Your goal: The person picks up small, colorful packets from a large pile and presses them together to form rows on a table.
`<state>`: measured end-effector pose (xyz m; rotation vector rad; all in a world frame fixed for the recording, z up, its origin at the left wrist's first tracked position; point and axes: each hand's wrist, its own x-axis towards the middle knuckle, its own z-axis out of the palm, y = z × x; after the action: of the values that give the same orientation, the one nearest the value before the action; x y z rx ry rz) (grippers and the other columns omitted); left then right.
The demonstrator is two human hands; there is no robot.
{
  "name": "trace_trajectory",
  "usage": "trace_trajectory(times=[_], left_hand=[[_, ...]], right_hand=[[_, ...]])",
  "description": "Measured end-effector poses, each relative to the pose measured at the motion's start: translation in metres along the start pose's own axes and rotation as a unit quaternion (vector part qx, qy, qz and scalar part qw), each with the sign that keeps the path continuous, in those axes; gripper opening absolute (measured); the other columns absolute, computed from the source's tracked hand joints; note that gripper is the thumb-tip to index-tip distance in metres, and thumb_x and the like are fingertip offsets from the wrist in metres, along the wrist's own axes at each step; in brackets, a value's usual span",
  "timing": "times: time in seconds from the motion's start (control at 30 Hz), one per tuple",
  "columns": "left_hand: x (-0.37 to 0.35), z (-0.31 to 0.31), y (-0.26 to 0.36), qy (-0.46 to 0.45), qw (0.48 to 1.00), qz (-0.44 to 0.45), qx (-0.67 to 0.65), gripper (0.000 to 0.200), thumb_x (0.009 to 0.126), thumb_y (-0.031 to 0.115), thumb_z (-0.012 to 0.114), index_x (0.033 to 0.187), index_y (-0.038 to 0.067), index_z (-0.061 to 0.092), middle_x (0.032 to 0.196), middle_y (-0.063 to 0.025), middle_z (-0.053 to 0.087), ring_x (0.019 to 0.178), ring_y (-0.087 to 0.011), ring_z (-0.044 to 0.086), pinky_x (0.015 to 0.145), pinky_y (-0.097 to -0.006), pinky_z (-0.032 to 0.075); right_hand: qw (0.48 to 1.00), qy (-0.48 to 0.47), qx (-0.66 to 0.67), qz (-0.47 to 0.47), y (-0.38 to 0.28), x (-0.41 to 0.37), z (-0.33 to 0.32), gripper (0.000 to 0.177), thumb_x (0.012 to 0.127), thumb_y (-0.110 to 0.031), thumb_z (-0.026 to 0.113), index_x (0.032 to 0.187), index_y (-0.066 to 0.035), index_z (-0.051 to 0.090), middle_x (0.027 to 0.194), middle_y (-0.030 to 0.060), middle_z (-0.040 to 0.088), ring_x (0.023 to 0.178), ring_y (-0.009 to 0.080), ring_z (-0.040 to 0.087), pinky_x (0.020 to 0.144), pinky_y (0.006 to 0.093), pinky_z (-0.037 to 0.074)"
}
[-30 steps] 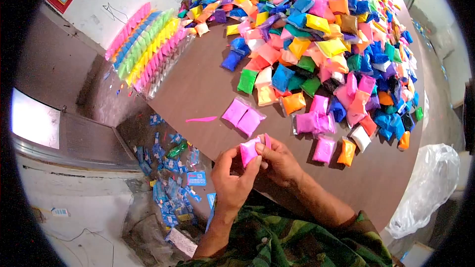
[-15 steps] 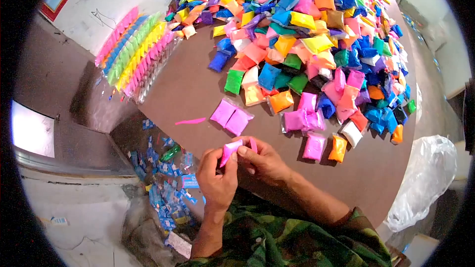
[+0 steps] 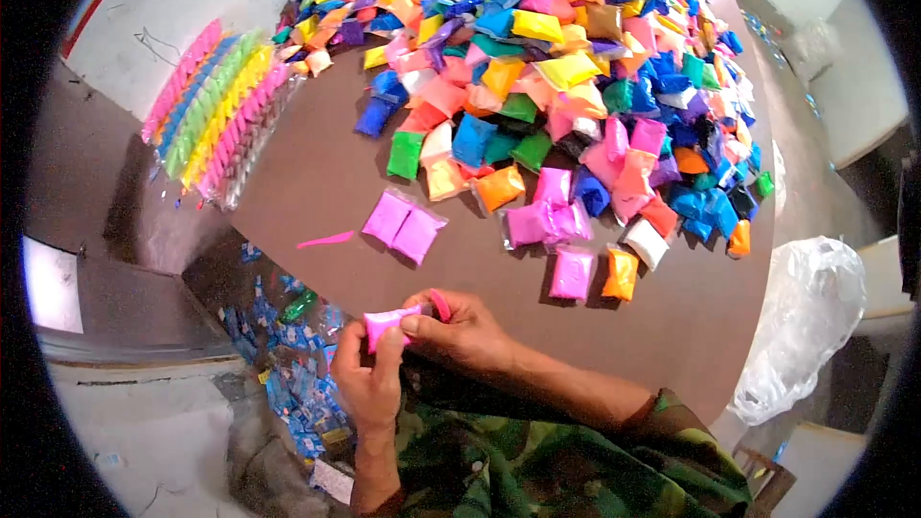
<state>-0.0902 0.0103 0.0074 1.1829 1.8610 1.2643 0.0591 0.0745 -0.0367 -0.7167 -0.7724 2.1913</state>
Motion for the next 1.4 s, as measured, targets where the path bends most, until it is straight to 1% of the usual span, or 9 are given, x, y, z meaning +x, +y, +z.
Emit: trace_trajectory(times=[0.17, 0.27, 0.3, 0.4, 0.5, 0.6, 1.0, 1.23, 1.4], left_hand=[[0.006, 0.001, 0.004, 0.021, 0.999, 0.045, 0.01, 0.02, 0.099, 0.013, 0.073, 0.084, 0.004, 0.064, 0.071, 0.002, 0.059, 0.062, -0.0058, 0.05, 0.055, -0.0255, 0.037], [0.007, 0.001, 0.01, 0.024, 0.998, 0.056, 0.016, 0.019, 0.099, 0.012, 0.073, 0.085, 0.003, 0.064, 0.071, 0.0038, 0.057, 0.063, -0.0054, 0.049, 0.056, -0.0246, 0.037], [0.007, 0.0, 0.008, 0.012, 0.997, 0.059, 0.039, 0.02, 0.102, 0.023, 0.07, 0.093, 0.006, 0.066, 0.075, 0.003, 0.059, 0.064, -0.0066, 0.049, 0.058, -0.0253, 0.039], [0.009, -0.008, -0.001, -0.025, 0.999, 0.015, 0.03, 0.019, 0.102, 0.023, 0.07, 0.097, 0.005, 0.068, 0.079, 0.0019, 0.062, 0.066, -0.0071, 0.053, 0.059, -0.0252, 0.042], [0.009, -0.003, -0.005, -0.046, 0.997, -0.009, -0.069, 0.021, 0.102, 0.025, 0.07, 0.102, 0.004, 0.068, 0.083, 0.0007, 0.065, 0.068, -0.0076, 0.056, 0.059, -0.0255, 0.045], [0.007, 0.001, 0.004, -0.047, 0.998, 0.0, -0.048, 0.024, 0.103, 0.028, 0.069, 0.105, 0.004, 0.067, 0.085, -0.0001, 0.066, 0.069, -0.008, 0.058, 0.059, -0.0263, 0.046], [0.017, -0.011, -0.002, -0.022, 0.997, 0.053, 0.056, 0.024, 0.103, 0.026, 0.07, 0.095, 0.003, 0.066, 0.083, 0.0009, 0.065, 0.071, -0.0088, 0.055, 0.063, -0.0273, 0.045], [0.018, 0.001, 0.007, -0.041, 0.999, 0.028, -0.007, 0.022, 0.104, 0.024, 0.069, 0.098, 0.003, 0.067, 0.084, -0.0008, 0.066, 0.071, -0.0077, 0.056, 0.062, -0.0248, 0.045], [0.016, 0.008, 0.001, -0.039, 0.997, -0.008, -0.068, 0.021, 0.104, 0.023, 0.069, 0.1, 0.003, 0.067, 0.085, -0.0007, 0.066, 0.07, -0.0081, 0.056, 0.06, -0.0236, 0.043]], right_hand=[[0.999, -0.032, -0.029, 0.001, -0.01, 0.001, 0.0, 0.024, 0.102, -0.027, 0.075, 0.113, -0.006, 0.07, 0.094, -0.0043, 0.068, 0.086, 0.0071, 0.061, 0.076, 0.0262, 0.052], [0.999, -0.042, -0.013, -0.01, -0.007, 0.003, 0.003, 0.027, 0.102, -0.03, 0.075, 0.114, -0.006, 0.071, 0.096, -0.0026, 0.07, 0.086, 0.0078, 0.062, 0.076, 0.0271, 0.053], [0.999, -0.046, -0.022, -0.012, -0.006, 0.004, 0.001, 0.027, 0.102, -0.03, 0.075, 0.114, -0.005, 0.071, 0.098, -0.002, 0.071, 0.087, 0.008, 0.062, 0.076, 0.0273, 0.053], [0.998, -0.047, -0.044, -0.027, -0.004, 0.006, -0.005, 0.028, 0.103, -0.03, 0.074, 0.114, -0.005, 0.072, 0.099, -0.0009, 0.072, 0.087, 0.008, 0.063, 0.075, 0.0272, 0.053], [0.999, -0.04, -0.011, -0.03, -0.002, 0.005, -0.005, 0.026, 0.103, -0.029, 0.074, 0.112, -0.004, 0.072, 0.097, -0.001, 0.072, 0.086, 0.0073, 0.063, 0.072, 0.0267, 0.052], [0.998, -0.036, 0.003, -0.041, -0.003, 0.001, -0.002, 0.023, 0.103, -0.027, 0.073, 0.107, -0.004, 0.072, 0.094, -0.0019, 0.072, 0.083, 0.0062, 0.062, 0.07, 0.0259, 0.051], [0.993, -0.036, -0.043, -0.1, 0.005, 0.008, 0.004, 0.022, 0.103, -0.027, 0.072, 0.102, -0.005, 0.071, 0.09, -0.0043, 0.067, 0.08, 0.0065, 0.058, 0.068, 0.0251, 0.049], [0.994, -0.029, -0.066, -0.083, 0.015, 0.015, -0.005, 0.026, 0.105, -0.032, 0.069, 0.101, -0.007, 0.071, 0.085, -0.0052, 0.065, 0.074, 0.0058, 0.055, 0.059, 0.0268, 0.045], [0.994, -0.01, -0.006, -0.107, 0.014, 0.011, -0.003, 0.024, 0.104, -0.03, 0.069, 0.1, -0.006, 0.07, 0.086, -0.0049, 0.066, 0.073, 0.0065, 0.055, 0.059, 0.0265, 0.044]])
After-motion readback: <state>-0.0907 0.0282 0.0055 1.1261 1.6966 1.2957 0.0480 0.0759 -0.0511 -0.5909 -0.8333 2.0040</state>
